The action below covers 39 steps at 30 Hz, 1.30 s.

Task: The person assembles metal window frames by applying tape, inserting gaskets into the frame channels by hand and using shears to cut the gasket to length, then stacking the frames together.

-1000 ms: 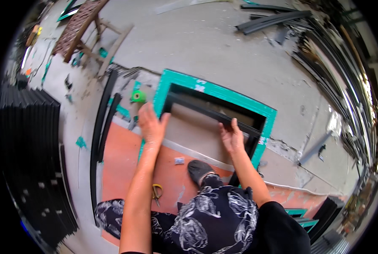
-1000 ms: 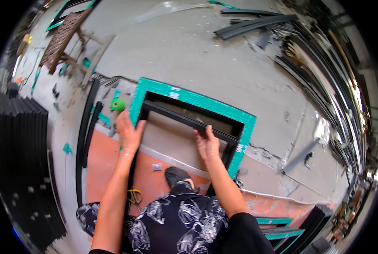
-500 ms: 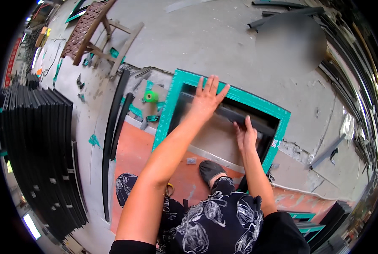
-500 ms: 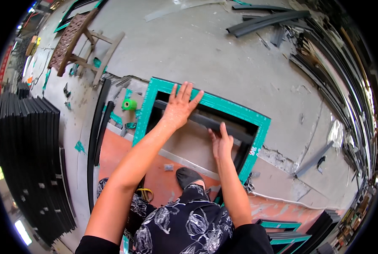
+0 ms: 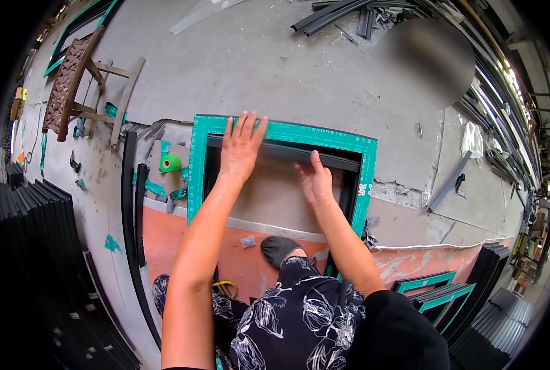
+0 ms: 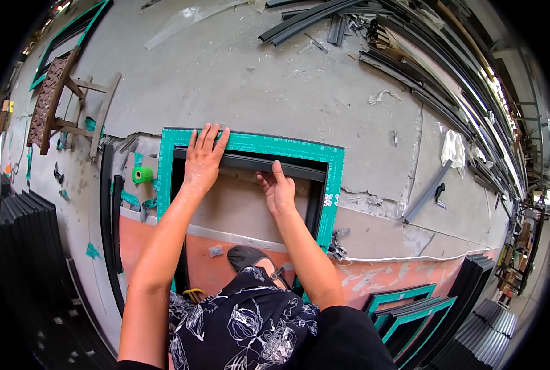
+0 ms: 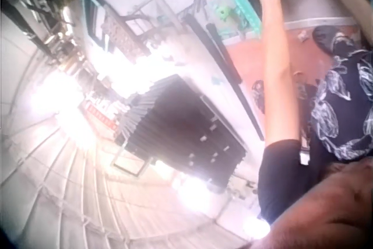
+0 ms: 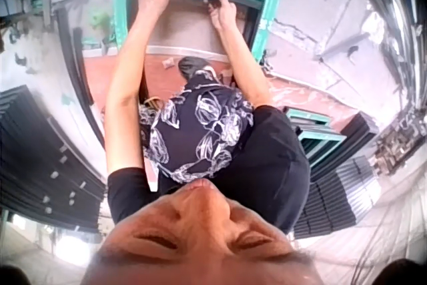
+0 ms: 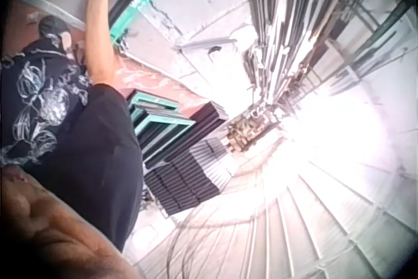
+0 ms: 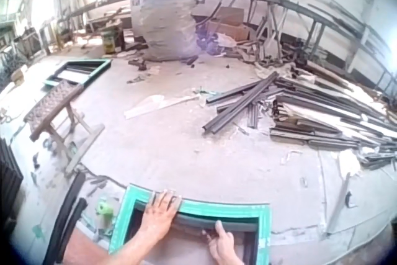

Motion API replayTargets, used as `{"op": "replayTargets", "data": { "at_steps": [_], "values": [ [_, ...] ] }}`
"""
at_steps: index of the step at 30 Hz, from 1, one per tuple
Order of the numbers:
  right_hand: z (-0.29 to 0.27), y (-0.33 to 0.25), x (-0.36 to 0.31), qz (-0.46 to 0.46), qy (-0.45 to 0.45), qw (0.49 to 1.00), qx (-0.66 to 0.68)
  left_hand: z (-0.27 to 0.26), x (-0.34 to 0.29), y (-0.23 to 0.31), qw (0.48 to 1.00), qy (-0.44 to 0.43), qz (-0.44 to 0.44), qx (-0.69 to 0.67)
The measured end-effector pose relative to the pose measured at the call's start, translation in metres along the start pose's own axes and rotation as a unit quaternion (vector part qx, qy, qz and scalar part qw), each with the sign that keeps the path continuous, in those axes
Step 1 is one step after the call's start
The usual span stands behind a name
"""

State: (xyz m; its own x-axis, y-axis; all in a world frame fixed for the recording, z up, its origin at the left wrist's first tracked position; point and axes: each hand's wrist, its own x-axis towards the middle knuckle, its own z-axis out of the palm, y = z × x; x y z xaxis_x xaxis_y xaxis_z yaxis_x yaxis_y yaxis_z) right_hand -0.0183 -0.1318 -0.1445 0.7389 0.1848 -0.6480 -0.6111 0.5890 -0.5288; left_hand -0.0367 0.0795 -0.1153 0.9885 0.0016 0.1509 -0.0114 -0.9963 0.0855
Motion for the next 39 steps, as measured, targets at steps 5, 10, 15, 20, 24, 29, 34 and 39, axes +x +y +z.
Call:
{"op": "replayTargets", "data": {
  "at_steps": [5, 10, 15, 20, 24, 29, 34, 39],
  "values": [
    [0.000, -0.007, 0.002, 0.009, -0.009, 1.000, -0.007, 0.009, -0.003, 0.010, 0.999, 0.011, -0.017, 0.032],
    [0.007, -0.012, -0.001, -0.007, -0.024, 0.999, -0.044, 0.013, -0.011, 0.013, 0.990, 0.043, -0.047, 0.126],
    [0.016, -0.021, -0.005, -0.017, -0.018, 0.997, -0.070, 0.016, -0.018, 0.011, 0.993, 0.057, -0.036, 0.101],
    [-0.010, -0.006, 0.003, 0.069, -0.012, 0.997, -0.010, 0.019, -0.020, 0.010, 0.994, 0.061, -0.026, 0.088],
    [-0.004, -0.019, 0.007, 0.025, -0.036, 0.998, -0.043, 0.016, -0.010, 0.012, 0.993, 0.075, -0.031, 0.081],
    [0.001, -0.019, 0.015, 0.034, -0.036, 0.998, -0.036, 0.021, 0.003, 0.003, 0.993, 0.090, -0.024, 0.079],
    [-0.009, -0.020, 0.021, 0.043, -0.047, 0.996, -0.062, 0.024, 0.009, 0.000, 0.992, 0.078, -0.018, 0.098],
    [-0.010, -0.019, 0.016, 0.020, -0.029, 0.997, -0.068, 0.028, 0.009, -0.002, 0.992, 0.105, -0.013, 0.064]
  ]
}}
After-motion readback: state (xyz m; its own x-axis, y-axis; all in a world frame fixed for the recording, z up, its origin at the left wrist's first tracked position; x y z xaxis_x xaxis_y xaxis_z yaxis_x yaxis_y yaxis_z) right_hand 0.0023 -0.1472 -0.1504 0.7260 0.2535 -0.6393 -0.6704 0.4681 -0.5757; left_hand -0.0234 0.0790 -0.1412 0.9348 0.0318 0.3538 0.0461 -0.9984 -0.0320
